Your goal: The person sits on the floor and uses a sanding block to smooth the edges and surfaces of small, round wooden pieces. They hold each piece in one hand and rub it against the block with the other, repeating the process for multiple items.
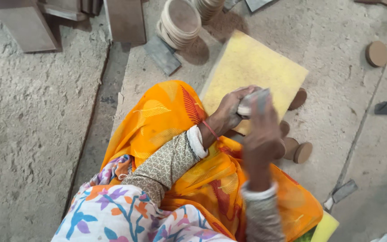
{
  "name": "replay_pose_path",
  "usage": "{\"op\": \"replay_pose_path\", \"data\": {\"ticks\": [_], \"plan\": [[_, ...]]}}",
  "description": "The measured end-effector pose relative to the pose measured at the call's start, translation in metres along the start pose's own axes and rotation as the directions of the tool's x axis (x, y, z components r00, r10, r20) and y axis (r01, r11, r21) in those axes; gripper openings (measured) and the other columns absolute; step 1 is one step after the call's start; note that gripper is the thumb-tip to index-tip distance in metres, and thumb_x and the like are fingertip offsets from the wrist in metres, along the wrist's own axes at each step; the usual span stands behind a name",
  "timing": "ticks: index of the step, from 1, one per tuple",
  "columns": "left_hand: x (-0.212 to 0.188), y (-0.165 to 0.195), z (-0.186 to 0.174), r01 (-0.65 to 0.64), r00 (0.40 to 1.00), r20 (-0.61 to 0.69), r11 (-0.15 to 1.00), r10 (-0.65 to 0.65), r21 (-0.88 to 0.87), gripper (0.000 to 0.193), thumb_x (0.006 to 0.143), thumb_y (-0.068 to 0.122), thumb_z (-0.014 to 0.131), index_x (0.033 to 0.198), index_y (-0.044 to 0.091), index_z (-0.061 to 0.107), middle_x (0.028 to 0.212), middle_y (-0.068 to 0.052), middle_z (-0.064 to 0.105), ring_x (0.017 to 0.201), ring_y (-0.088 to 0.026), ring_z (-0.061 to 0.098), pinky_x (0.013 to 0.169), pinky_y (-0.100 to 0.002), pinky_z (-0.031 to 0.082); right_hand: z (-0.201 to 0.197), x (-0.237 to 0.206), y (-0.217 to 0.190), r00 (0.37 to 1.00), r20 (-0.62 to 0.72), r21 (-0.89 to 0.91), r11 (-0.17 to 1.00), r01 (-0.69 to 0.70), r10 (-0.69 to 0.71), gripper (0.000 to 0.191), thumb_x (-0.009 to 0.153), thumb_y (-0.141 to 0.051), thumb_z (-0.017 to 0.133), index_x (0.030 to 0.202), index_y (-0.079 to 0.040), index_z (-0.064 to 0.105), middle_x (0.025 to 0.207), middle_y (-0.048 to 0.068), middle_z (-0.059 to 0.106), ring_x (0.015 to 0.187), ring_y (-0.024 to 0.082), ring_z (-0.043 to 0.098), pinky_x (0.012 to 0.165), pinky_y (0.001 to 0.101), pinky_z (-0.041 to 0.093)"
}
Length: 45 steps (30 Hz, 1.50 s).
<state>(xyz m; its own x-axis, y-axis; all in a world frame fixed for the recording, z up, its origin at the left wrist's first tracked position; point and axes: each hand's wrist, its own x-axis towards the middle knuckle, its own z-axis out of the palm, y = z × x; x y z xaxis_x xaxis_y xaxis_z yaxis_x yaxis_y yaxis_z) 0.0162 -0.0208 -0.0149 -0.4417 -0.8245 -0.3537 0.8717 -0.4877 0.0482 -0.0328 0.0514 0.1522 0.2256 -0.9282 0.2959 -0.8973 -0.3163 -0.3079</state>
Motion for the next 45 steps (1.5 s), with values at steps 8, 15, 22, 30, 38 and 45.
{"op": "replay_pose_path", "data": {"ticks": [8,15,22,30,38,45], "plan": [[-0.005,0.001,0.006,0.043,0.995,0.083,0.998,-0.047,0.051,0.037,0.104,0.015,0.058,0.135,-0.005,0.056,0.119,-0.013,0.069,0.102,-0.022,0.072,0.087,-0.036,0.062,0.002,0.006,0.028,0.984,-0.045,0.189,0.969,-0.16,0.171,0.06,0.086,0.016,0.052,0.143,-0.001,0.059,0.147,0.028,0.057,0.129,0.043,0.064,0.102,0.0399,0.056],[-0.009,0.006,0.005,-0.014,0.994,0.103,0.998,0.021,-0.065,0.036,0.107,0.024,0.061,0.131,-0.003,0.06,0.105,-0.012,0.073,0.084,-0.02,0.071,0.055,-0.029,0.053,0.008,0.02,0.021,0.997,-0.01,0.227,0.971,-0.069,0.073,0.069,0.08,0.02,0.041,0.145,0.001,0.058,0.146,0.028,0.059,0.134,0.044,0.062,0.115,0.0445,0.05],[-0.011,0.013,0.023,-0.066,0.998,-0.003,0.981,0.068,0.185,0.034,0.101,0.015,0.062,0.13,-0.002,0.055,0.111,-0.011,0.068,0.097,-0.018,0.071,0.086,-0.031,0.061,0.004,0.0,0.002,0.985,-0.057,0.024,0.986,-0.162,0.163,0.059,0.085,0.016,0.046,0.139,-0.002,0.063,0.144,0.03,0.06,0.129,0.045,0.063,0.103,0.0421,0.052],[-0.01,0.002,0.015,-0.091,0.995,0.042,0.983,0.086,0.158,0.034,0.097,0.015,0.065,0.125,-0.002,0.055,0.109,-0.013,0.068,0.095,-0.02,0.07,0.084,-0.033,0.062,-0.008,0.025,0.039,0.97,0.16,0.255,0.942,-0.219,0.182,0.063,0.089,0.017,0.044,0.144,-0.007,0.062,0.148,0.022,0.063,0.129,0.038,0.066,0.106,0.0409,0.05],[-0.007,0.003,0.011,-0.053,0.998,0.043,0.955,0.042,0.291,0.03,0.1,0.012,0.065,0.126,-0.003,0.061,0.11,-0.01,0.069,0.095,-0.016,0.069,0.085,-0.03,0.059,-0.005,-0.016,0.02,0.982,-0.001,0.011,0.982,-0.186,0.186,0.065,0.083,0.017,0.047,0.143,-0.005,0.061,0.149,0.026,0.058,0.128,0.042,0.063,0.1,0.0393,0.052],[-0.006,-0.002,0.005,-0.123,0.992,0.045,0.982,0.118,0.146,0.03,0.103,0.012,0.065,0.128,-0.005,0.062,0.115,-0.012,0.07,0.102,-0.018,0.07,0.092,-0.031,0.059,-0.005,0.023,0.051,0.973,0.167,0.362,0.908,-0.21,0.158,0.065,0.086,0.018,0.044,0.145,-0.004,0.061,0.148,0.025,0.063,0.128,0.038,0.066,0.105,0.0398,0.05]]}}
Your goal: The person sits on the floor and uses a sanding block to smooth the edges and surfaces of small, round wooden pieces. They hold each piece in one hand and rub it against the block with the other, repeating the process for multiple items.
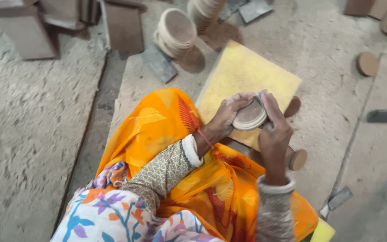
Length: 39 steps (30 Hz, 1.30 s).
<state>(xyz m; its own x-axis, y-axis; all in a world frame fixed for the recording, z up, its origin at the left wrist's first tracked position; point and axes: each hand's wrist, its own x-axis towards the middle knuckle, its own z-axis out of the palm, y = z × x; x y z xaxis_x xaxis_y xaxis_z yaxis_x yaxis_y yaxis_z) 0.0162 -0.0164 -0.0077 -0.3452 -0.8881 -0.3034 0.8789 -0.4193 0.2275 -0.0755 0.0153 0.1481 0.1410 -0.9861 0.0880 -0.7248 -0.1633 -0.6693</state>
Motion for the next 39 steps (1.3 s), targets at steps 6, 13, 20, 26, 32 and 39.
{"op": "replay_pose_path", "data": {"ticks": [6,13,20,26,32,39], "plan": [[0.005,0.001,-0.006,0.04,0.984,-0.174,0.999,-0.042,-0.013,0.035,0.098,0.016,0.063,0.128,-0.003,0.061,0.112,-0.011,0.071,0.099,-0.019,0.071,0.089,-0.034,0.06,0.05,-0.058,-0.052,0.962,-0.2,-0.537,0.842,0.053,-0.188,0.064,0.079,0.013,0.049,0.139,-0.006,0.062,0.146,0.025,0.058,0.126,0.042,0.065,0.101,0.0451,0.055],[-0.003,-0.003,0.0,0.2,0.98,0.029,0.979,-0.199,-0.035,0.036,0.102,0.019,0.064,0.13,-0.003,0.064,0.112,-0.012,0.072,0.091,-0.02,0.071,0.076,-0.032,0.057,-0.002,0.008,0.009,0.932,0.075,0.39,0.849,-0.356,0.356,0.055,0.093,0.013,0.048,0.144,-0.003,0.06,0.139,0.023,0.068,0.103,0.059,0.056,0.076,0.0557,0.049],[0.0,0.009,-0.003,0.217,0.967,-0.071,0.94,-0.243,-0.263,0.035,0.105,0.03,0.058,0.124,0.001,0.06,0.101,-0.011,0.072,0.082,-0.02,0.07,0.06,-0.031,0.061,0.059,-0.045,-0.038,0.96,-0.215,-0.359,0.929,0.091,-0.177,0.063,0.084,0.02,0.047,0.143,0.001,0.06,0.149,0.031,0.053,0.134,0.046,0.059,0.108,0.0461,0.05],[0.001,0.006,0.004,0.266,0.964,0.0,0.961,-0.267,-0.077,0.035,0.107,0.03,0.056,0.131,0.005,0.061,0.095,-0.007,0.071,0.067,-0.012,0.064,0.046,-0.023,0.049,0.037,-0.026,0.001,0.967,-0.246,-0.133,0.991,0.029,-0.062,0.066,0.084,0.022,0.041,0.146,0.004,0.056,0.15,0.032,0.055,0.134,0.044,0.061,0.101,0.0408,0.055],[-0.005,0.008,0.001,0.215,0.977,0.015,0.971,-0.215,-0.102,0.034,0.106,0.033,0.058,0.124,0.004,0.063,0.09,-0.007,0.07,0.058,-0.013,0.064,0.037,-0.022,0.043,0.02,0.014,0.004,0.936,-0.055,0.186,0.924,-0.333,0.348,0.053,0.095,0.013,0.052,0.146,-0.001,0.059,0.136,0.029,0.067,0.103,0.053,0.059,0.075,0.0482,0.052],[0.006,0.005,0.003,0.299,0.918,-0.179,0.915,-0.353,-0.27,0.031,0.107,0.026,0.055,0.12,-0.002,0.06,0.1,-0.014,0.069,0.077,-0.022,0.071,0.062,-0.03,0.063,0.059,-0.051,-0.054,0.936,-0.284,-0.513,0.858,0.032,-0.206,0.053,0.087,0.015,0.053,0.134,-0.005,0.066,0.139,0.03,0.064,0.128,0.045,0.063,0.108,0.0455,0.052]]}}
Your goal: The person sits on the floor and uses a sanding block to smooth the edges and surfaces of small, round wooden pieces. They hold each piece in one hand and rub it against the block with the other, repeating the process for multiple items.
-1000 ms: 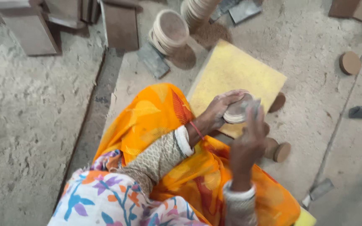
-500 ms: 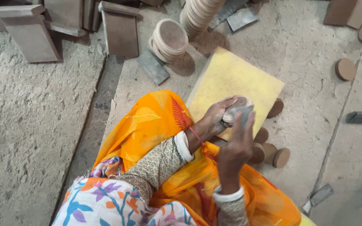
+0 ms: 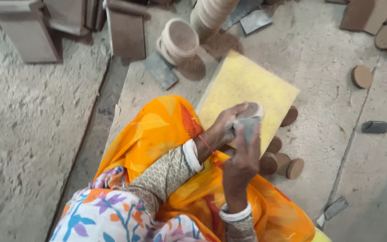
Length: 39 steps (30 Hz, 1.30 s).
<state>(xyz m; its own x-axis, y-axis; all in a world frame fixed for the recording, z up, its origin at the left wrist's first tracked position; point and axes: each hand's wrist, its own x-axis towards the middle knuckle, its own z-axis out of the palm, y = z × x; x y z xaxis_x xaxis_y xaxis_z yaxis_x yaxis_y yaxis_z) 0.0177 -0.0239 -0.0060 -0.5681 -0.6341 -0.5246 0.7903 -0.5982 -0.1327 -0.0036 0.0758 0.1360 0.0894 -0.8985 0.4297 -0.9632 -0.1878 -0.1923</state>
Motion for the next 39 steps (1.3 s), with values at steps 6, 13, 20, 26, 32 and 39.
{"op": "replay_pose_path", "data": {"ticks": [6,13,20,26,32,39], "plan": [[-0.003,-0.007,-0.01,-0.073,0.964,0.267,0.975,0.015,0.208,0.029,0.104,0.034,0.067,0.109,0.005,0.068,0.082,-0.005,0.069,0.054,-0.011,0.061,0.034,-0.022,0.041,0.029,0.049,0.097,0.708,0.609,0.583,0.404,-0.705,0.357,0.053,0.098,0.009,0.056,0.15,-0.003,0.056,0.123,0.014,0.071,0.085,0.021,0.065,0.068,0.0355,0.049],[-0.015,-0.008,0.006,-0.134,0.981,0.163,0.97,0.102,0.203,0.026,0.102,0.031,0.064,0.112,0.007,0.069,0.082,-0.001,0.069,0.058,-0.009,0.06,0.04,-0.022,0.043,0.005,0.019,0.077,0.852,0.371,0.694,0.499,-0.519,0.37,0.061,0.09,0.01,0.049,0.15,-0.002,0.047,0.142,0.013,0.057,0.122,0.022,0.064,0.086,0.0285,0.063],[-0.021,-0.005,0.015,-0.039,0.975,0.224,0.975,-0.012,0.221,0.029,0.1,0.033,0.063,0.117,0.01,0.067,0.088,-0.003,0.07,0.061,-0.009,0.063,0.042,-0.021,0.046,-0.022,0.04,0.073,0.905,0.369,0.516,0.764,-0.388,0.21,0.054,0.098,0.01,0.046,0.149,-0.005,0.054,0.143,0.015,0.065,0.118,0.025,0.068,0.087,0.0304,0.059],[-0.015,0.0,0.007,-0.135,0.966,0.232,0.987,0.113,0.082,0.025,0.103,0.032,0.064,0.114,0.01,0.065,0.089,-0.003,0.068,0.063,-0.01,0.064,0.046,-0.022,0.049,-0.012,0.043,0.038,0.994,0.105,0.343,0.939,0.005,-0.044,0.063,0.09,0.018,0.042,0.146,-0.005,0.056,0.144,0.023,0.063,0.122,0.03,0.07,0.078,0.0297,0.053],[-0.004,-0.004,0.0,-0.066,0.976,0.212,0.996,0.05,0.068,0.024,0.102,0.031,0.063,0.111,0.009,0.063,0.089,-0.004,0.068,0.067,-0.013,0.066,0.054,-0.026,0.055,0.01,0.01,0.022,0.997,0.027,0.003,0.997,-0.071,0.071,0.059,0.089,0.016,0.046,0.143,-0.004,0.056,0.146,0.025,0.058,0.105,0.032,0.073,0.074,0.0322,0.059],[-0.011,-0.005,-0.005,-0.169,0.961,0.249,0.969,0.121,0.181,0.027,0.102,0.032,0.066,0.112,0.008,0.067,0.083,-0.005,0.069,0.056,-0.012,0.062,0.041,-0.022,0.047,0.01,0.06,0.086,0.928,0.374,0.674,0.683,-0.282,0.014,0.067,0.088,0.021,0.047,0.152,0.001,0.052,0.149,0.025,0.061,0.128,0.039,0.064,0.103,0.0434,0.053]]}}
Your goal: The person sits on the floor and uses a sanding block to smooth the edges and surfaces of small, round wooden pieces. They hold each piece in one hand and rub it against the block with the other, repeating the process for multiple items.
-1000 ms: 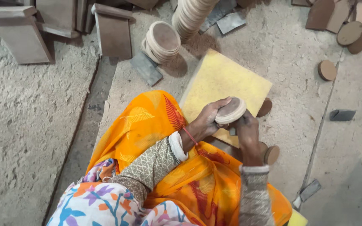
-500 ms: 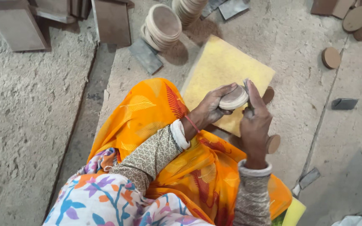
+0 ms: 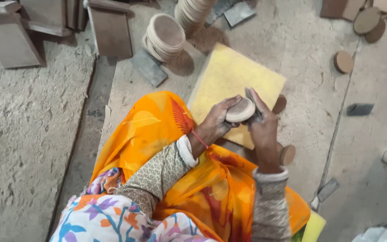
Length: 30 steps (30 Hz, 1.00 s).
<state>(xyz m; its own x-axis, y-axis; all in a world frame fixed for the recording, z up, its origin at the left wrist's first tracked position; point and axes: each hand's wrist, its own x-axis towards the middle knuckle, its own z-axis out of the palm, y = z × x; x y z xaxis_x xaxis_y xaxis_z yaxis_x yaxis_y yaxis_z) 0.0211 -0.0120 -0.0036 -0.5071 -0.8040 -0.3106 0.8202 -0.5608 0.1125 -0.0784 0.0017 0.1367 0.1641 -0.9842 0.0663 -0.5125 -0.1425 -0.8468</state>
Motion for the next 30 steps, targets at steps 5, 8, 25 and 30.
{"op": "replay_pose_path", "data": {"ticks": [5,8,25,30], "plan": [[0.003,0.01,0.006,-0.05,0.982,-0.187,0.993,0.029,-0.108,0.024,0.103,0.025,0.063,0.115,0.004,0.06,0.093,-0.006,0.068,0.072,-0.016,0.069,0.057,-0.029,0.057,0.055,-0.05,-0.043,0.951,-0.16,-0.69,0.719,0.084,-0.266,0.064,0.083,0.016,0.053,0.143,-0.006,0.058,0.144,0.026,0.06,0.121,0.042,0.07,0.097,0.0421,0.058],[0.002,0.007,0.01,-0.025,0.995,-0.096,0.999,0.027,0.025,0.029,0.101,0.026,0.063,0.118,0.003,0.062,0.093,-0.006,0.069,0.07,-0.014,0.069,0.051,-0.027,0.055,0.048,-0.055,-0.032,0.951,-0.233,-0.696,0.718,-0.017,-0.203,0.065,0.083,0.019,0.049,0.142,-0.007,0.061,0.143,0.028,0.062,0.112,0.039,0.072,0.084,0.0381,0.059],[0.007,-0.009,-0.007,-0.037,0.988,-0.142,0.986,0.061,0.162,0.028,0.099,0.02,0.063,0.121,0.002,0.063,0.1,-0.007,0.07,0.077,-0.014,0.071,0.062,-0.028,0.059,0.015,-0.046,-0.028,0.982,-0.19,-0.41,0.908,-0.087,0.008,0.059,0.086,0.019,0.048,0.138,-0.003,0.066,0.14,0.022,0.067,0.109,0.029,0.072,0.083,0.0342,0.056],[0.001,-0.011,-0.006,-0.047,0.999,0.011,0.973,0.046,0.228,0.031,0.106,0.032,0.066,0.115,0.002,0.065,0.086,-0.011,0.067,0.06,-0.016,0.064,0.039,-0.024,0.048,-0.024,-0.009,0.004,0.854,0.095,0.068,0.853,-0.517,0.511,0.053,0.096,0.009,0.054,0.146,-0.007,0.063,0.125,0.019,0.072,0.091,0.019,0.068,0.075,0.0322,0.054]]}}
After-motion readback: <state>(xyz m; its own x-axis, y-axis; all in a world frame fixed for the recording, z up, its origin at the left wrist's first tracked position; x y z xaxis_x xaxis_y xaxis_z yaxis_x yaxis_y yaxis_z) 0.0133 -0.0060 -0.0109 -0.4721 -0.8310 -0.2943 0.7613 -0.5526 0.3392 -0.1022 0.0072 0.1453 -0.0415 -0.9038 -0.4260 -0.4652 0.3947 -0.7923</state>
